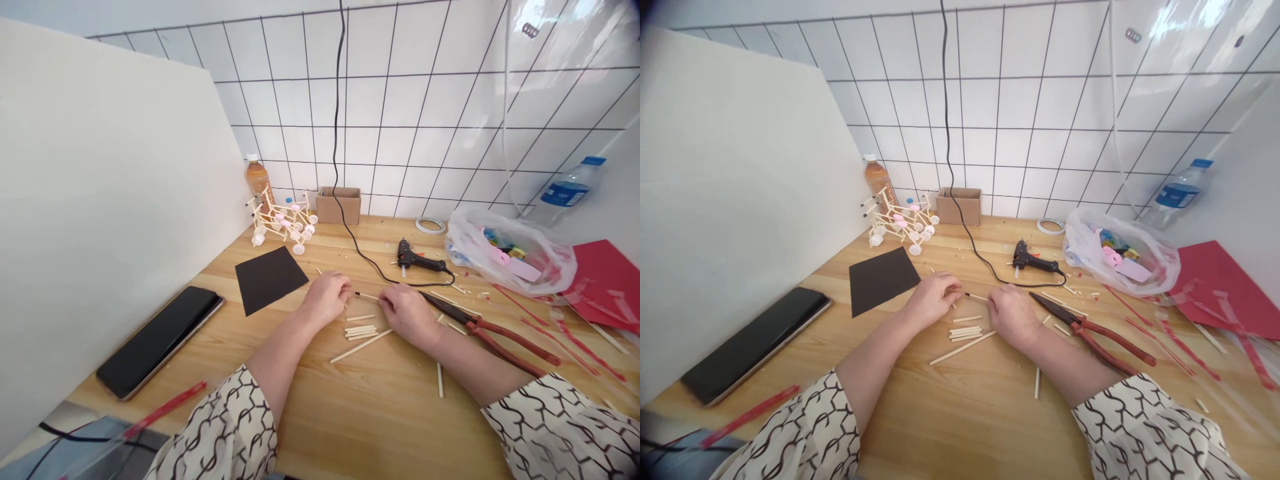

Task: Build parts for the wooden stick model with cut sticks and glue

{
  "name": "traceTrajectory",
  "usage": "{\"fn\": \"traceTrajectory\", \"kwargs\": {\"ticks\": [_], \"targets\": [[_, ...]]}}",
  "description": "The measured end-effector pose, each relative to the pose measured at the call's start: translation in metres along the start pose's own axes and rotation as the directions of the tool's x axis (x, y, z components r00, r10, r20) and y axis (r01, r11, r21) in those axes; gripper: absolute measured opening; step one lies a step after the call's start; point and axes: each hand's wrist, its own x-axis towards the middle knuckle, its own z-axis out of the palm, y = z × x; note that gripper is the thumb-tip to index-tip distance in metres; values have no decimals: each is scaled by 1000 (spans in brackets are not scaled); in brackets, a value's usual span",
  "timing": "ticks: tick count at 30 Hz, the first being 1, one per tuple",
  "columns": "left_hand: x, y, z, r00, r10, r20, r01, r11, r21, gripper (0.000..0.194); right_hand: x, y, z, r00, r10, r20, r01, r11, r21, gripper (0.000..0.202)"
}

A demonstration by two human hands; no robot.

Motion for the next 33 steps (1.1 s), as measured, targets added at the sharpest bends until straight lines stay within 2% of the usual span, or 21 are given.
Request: {"fn": "traceTrajectory", "kwargs": {"ticks": [8, 17, 26, 33], "targets": [[0, -5, -1, 1000, 0, 29, -2, 998, 63, 13, -2, -3, -1, 1000, -9, 17, 11, 996, -85, 21], [0, -4, 0, 1000, 25, -13, -24, 998, 56, 12, -5, -3, -6, 999, 25, 45, -22, 999, -49, 15], [5, 4, 12, 991, 130, 21, -130, 991, 8, 15, -2, -1, -2, 998, 28, 53, -28, 1000, -10, 18], [6, 2, 15, 993, 117, 30, -117, 993, 5, 14, -1, -2, 0, 997, 39, 66, -40, 999, 11, 16]]}}
